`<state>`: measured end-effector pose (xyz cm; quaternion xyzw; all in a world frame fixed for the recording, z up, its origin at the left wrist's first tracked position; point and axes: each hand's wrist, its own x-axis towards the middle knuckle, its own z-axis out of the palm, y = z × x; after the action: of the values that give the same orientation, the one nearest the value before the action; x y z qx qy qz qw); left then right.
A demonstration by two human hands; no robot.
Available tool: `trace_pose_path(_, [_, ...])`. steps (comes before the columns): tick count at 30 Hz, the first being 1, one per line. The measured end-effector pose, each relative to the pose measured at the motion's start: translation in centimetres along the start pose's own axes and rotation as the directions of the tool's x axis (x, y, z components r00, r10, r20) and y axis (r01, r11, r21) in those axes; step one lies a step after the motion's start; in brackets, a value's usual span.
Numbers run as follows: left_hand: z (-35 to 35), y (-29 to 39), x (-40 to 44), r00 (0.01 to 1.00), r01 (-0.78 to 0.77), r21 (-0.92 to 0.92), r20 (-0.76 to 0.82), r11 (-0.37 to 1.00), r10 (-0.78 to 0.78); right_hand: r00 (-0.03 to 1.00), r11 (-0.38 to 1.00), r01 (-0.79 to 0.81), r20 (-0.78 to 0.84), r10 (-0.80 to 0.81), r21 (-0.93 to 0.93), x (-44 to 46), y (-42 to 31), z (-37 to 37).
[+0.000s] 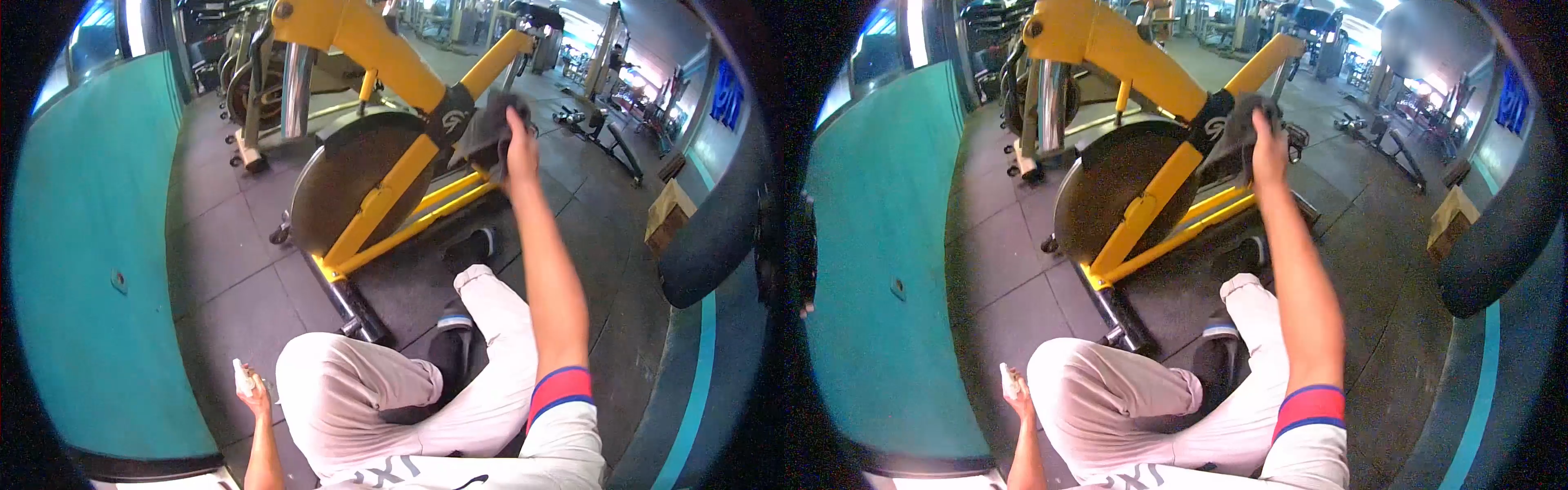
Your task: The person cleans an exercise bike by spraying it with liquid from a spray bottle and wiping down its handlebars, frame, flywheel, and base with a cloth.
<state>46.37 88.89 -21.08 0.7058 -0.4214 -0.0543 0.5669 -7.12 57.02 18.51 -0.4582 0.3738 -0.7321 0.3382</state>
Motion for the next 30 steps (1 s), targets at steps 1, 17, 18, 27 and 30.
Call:
trace_pose_path(1, [-0.4, 0.5, -1.5, 1.0, -0.009, -0.009, -0.006, 1.0, 0.009, 0.997, 0.991, 0.052, 0.06, -0.045, -0.124, 1.6, -1.3, 0.6])
trace_pose_path(17, [0.7, -1.3, -5.5, 0.968, 0.133, -0.049, -0.209, 0.99, -0.14, 0.932, 0.94, 0.023, 0.348, 0.104, -0.342, 24.6, 10.2, 12.8])
trace_pose_path(18, [0.8, -0.8, -5.4, 0.969, 0.123, 0.001, -0.214, 0.992, -0.12, 0.921, 0.931, 0.039, 0.373, 0.108, -0.364, 23.1, 9.1, 12.5])
trace_pose_path(27, [-0.8, 0.0, -4.5, 0.991, 0.103, 0.31, -0.118, 0.945, -0.069, 0.899, 0.961, 0.117, 0.438, 0.004, -0.249, 21.7, 9.8, 13.1])
trace_pose_path(30, [0.2, 0.5, -3.6, 0.989, 0.1, 0.259, -0.136, 0.961, -0.066, 0.879, 0.945, 0.035, 0.46, 0.125, -0.325, 21.3, 9.1, 13.0])
